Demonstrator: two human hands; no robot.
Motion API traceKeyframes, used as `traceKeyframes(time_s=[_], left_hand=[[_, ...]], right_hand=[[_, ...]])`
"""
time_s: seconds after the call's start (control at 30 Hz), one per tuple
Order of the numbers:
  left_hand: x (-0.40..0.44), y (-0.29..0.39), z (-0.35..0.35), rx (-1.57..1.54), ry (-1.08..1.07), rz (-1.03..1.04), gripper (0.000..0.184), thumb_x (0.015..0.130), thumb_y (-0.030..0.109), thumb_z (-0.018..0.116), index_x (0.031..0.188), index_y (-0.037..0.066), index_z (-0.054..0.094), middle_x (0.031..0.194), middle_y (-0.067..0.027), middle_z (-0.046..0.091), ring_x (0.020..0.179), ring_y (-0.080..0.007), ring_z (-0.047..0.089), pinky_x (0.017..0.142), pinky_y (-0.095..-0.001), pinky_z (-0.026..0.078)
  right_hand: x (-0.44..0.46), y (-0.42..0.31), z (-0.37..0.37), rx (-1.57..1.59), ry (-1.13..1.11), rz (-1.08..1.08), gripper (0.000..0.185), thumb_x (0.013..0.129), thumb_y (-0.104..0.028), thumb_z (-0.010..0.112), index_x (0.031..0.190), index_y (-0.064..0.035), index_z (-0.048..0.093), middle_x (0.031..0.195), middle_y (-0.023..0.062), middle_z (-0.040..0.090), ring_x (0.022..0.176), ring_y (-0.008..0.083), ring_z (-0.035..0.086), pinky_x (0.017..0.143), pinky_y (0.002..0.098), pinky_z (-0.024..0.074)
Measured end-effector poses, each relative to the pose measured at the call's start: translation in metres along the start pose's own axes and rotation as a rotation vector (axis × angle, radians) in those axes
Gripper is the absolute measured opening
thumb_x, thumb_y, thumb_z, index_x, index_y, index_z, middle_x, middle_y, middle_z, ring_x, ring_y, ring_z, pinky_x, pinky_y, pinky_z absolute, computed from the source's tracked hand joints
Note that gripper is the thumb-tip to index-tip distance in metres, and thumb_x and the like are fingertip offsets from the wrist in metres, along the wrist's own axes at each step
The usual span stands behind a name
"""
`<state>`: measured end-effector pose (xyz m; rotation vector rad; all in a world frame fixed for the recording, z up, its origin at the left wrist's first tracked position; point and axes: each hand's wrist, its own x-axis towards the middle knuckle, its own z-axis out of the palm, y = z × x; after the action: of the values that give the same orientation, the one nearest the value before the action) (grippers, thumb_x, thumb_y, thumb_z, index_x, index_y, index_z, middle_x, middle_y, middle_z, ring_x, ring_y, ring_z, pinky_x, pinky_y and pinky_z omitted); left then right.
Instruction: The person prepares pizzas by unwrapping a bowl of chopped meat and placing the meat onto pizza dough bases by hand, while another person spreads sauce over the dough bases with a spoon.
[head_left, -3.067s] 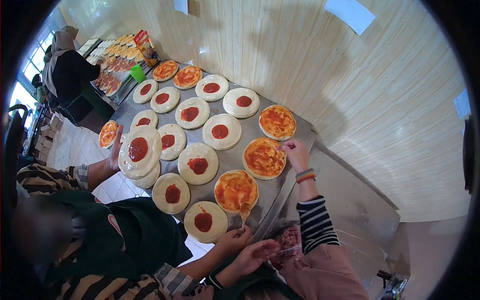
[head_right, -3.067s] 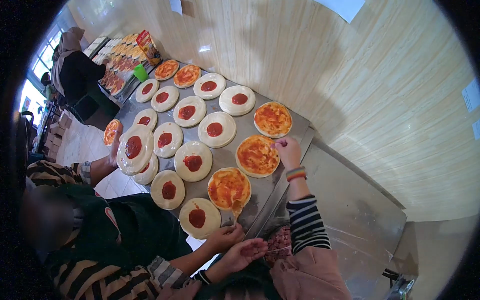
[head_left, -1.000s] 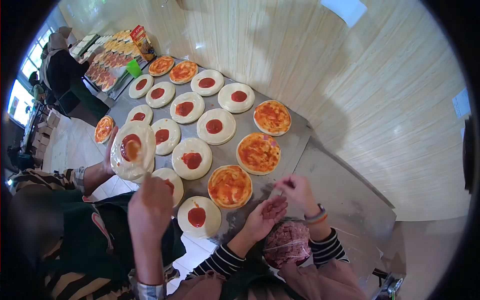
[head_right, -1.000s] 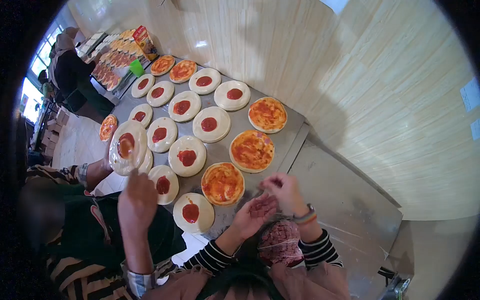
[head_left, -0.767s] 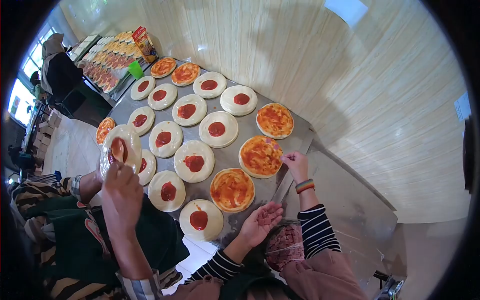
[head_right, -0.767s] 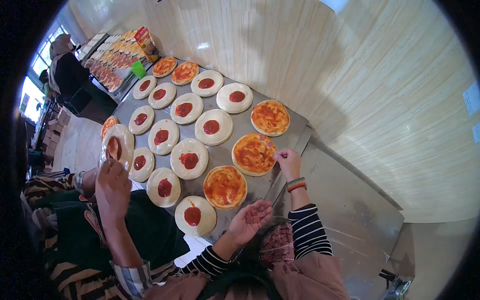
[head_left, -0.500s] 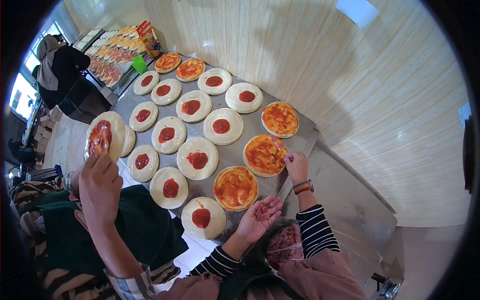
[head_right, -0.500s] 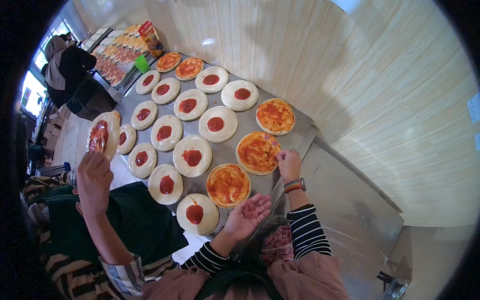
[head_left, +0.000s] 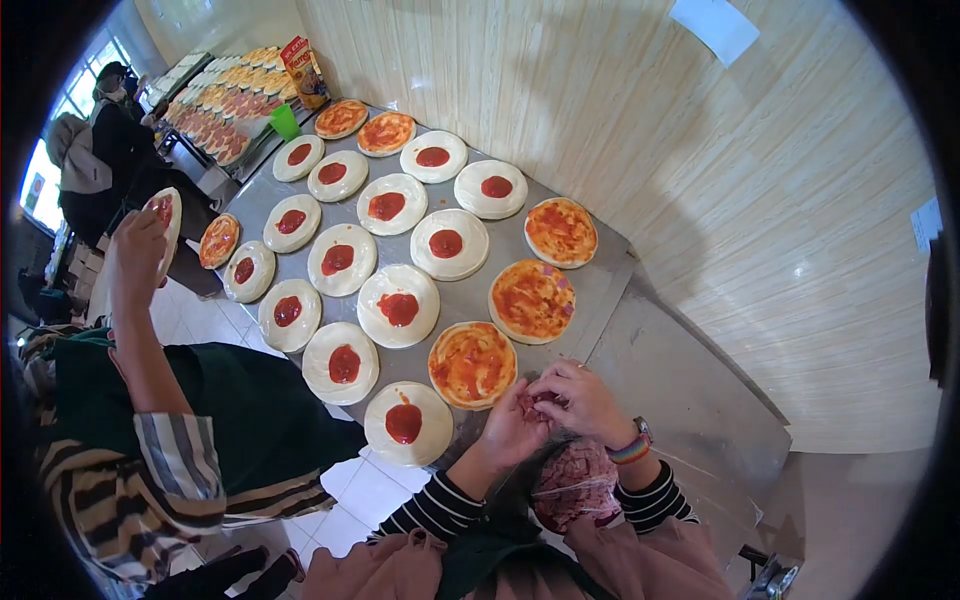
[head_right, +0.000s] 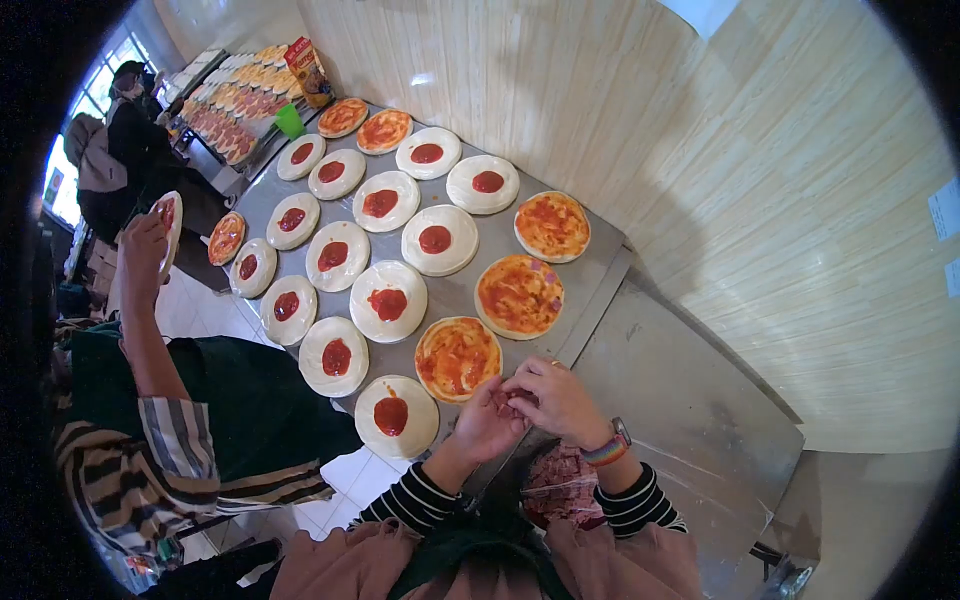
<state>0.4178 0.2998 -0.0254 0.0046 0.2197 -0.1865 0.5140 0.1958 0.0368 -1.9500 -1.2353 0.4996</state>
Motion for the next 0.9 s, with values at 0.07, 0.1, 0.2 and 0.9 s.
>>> traceKeyframes(time_s=[0.07, 0.1, 0.2, 0.9], left_hand=[[-0.001, -0.001, -0.008, -0.095, -0.062, -0.018, 0.040, 0.091, 0.035, 0.027, 0.108, 0.005, 0.046, 0.106, -0.0074, 0.051, 0.098, -0.0172, 0.049, 0.086, -0.0319, 0.038], [-0.002, -0.002, -0.012, -0.095, -0.061, -0.018, 0.040, 0.091, 0.035, 0.027, 0.108, 0.005, 0.046, 0.106, -0.0074, 0.051, 0.098, -0.0172, 0.049, 0.086, -0.0319, 0.038], [-0.007, 0.001, 0.005, -0.046, -0.029, -0.026, 0.039, 0.090, 0.035, 0.028, 0.108, 0.005, 0.047, 0.106, -0.0056, 0.051, 0.096, -0.0159, 0.049, 0.084, -0.0299, 0.039], [-0.013, 0.035, -0.002, 0.310, 0.324, 0.302, 0.015, 0.085, 0.013, 0.049, 0.096, 0.005, 0.053, 0.085, -0.0023, 0.056, 0.075, -0.0105, 0.053, 0.064, -0.0229, 0.045]], right_hand=[[0.000, -0.007, 0.001, -0.016, 0.048, -0.007, 0.015, 0.065, -0.010, 0.063, 0.080, -0.0068, 0.060, 0.079, 0.0071, 0.052, 0.078, 0.0264, 0.051, 0.072, 0.0328, 0.0408], [0.000, -0.006, 0.001, -0.016, 0.048, -0.005, 0.015, 0.065, -0.010, 0.063, 0.080, -0.0068, 0.060, 0.079, 0.0071, 0.052, 0.078, 0.0264, 0.051, 0.072, 0.0328, 0.0408], [0.002, 0.000, 0.003, -0.038, 0.029, -0.051, 0.011, 0.067, -0.008, 0.063, 0.077, -0.0048, 0.059, 0.077, 0.0068, 0.053, 0.073, 0.0215, 0.054, 0.065, 0.0302, 0.0429], [0.061, 0.047, 0.019, 0.508, 0.420, 0.328, 0.010, 0.074, -0.009, 0.061, 0.071, 0.0007, 0.059, 0.066, 0.0048, 0.060, 0.059, 0.0069, 0.052, 0.055, 0.0218, 0.0423]])
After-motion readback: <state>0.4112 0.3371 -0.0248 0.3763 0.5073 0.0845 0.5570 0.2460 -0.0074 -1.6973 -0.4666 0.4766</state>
